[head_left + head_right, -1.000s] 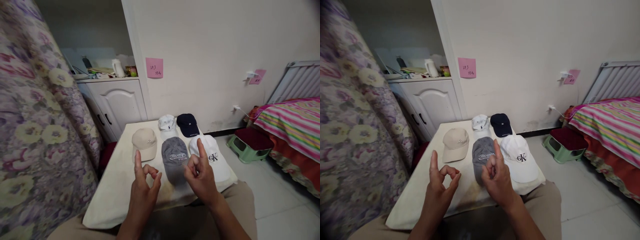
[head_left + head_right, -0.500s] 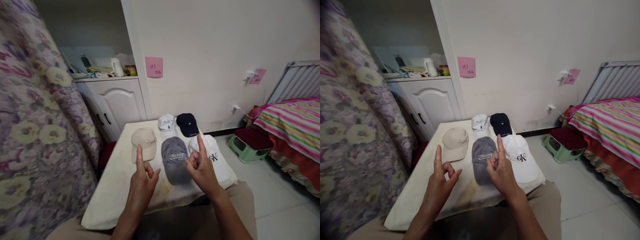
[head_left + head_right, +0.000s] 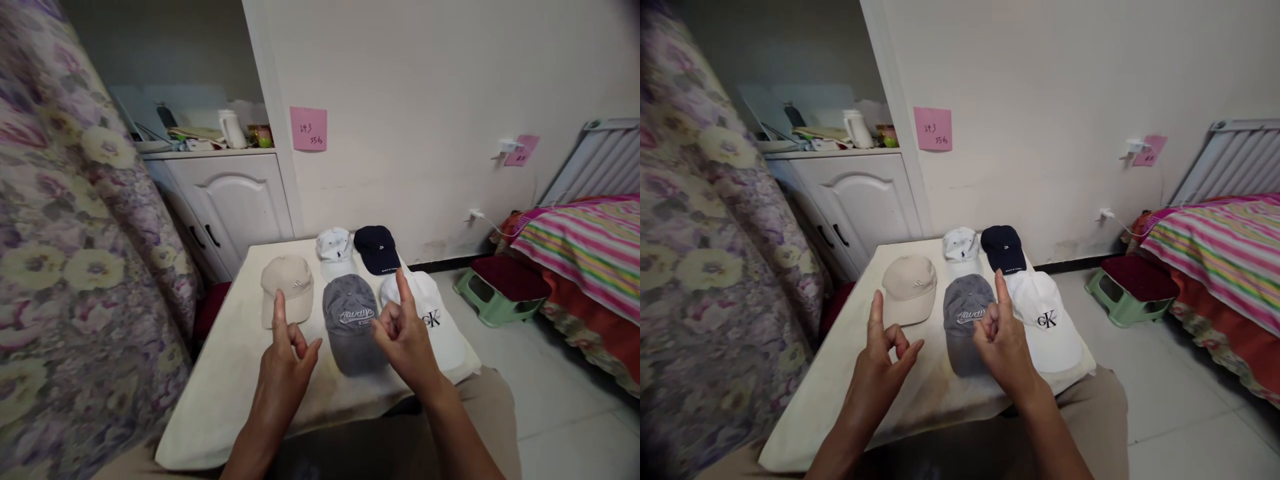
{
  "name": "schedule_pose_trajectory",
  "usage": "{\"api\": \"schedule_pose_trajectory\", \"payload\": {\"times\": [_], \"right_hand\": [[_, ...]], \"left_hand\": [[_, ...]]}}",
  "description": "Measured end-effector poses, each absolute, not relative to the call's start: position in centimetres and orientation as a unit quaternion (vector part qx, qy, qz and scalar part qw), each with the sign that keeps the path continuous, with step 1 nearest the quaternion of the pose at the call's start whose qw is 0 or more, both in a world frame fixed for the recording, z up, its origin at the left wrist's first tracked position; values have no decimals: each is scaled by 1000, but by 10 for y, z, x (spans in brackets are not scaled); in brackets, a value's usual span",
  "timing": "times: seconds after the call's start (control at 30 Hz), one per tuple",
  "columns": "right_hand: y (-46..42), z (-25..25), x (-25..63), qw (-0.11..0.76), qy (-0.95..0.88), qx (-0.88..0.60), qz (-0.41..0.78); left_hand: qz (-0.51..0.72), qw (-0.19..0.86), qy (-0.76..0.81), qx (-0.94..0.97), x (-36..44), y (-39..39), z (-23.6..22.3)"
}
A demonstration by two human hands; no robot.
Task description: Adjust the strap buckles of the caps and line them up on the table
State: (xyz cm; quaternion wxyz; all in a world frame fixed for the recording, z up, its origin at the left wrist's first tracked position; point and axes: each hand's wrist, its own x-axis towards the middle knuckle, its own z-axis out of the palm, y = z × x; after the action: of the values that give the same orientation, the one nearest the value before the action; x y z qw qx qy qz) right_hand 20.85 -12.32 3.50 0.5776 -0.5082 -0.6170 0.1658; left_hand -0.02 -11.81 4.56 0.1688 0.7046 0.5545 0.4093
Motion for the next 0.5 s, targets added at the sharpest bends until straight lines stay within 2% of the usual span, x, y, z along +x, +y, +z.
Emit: {"api": "schedule_pose_trajectory", "payload": {"times": [0.5], "right_hand": [[-119, 25, 203, 556, -631, -505, 194]], "left_hand": [[387, 206, 562, 702, -6, -111, 41]]}}
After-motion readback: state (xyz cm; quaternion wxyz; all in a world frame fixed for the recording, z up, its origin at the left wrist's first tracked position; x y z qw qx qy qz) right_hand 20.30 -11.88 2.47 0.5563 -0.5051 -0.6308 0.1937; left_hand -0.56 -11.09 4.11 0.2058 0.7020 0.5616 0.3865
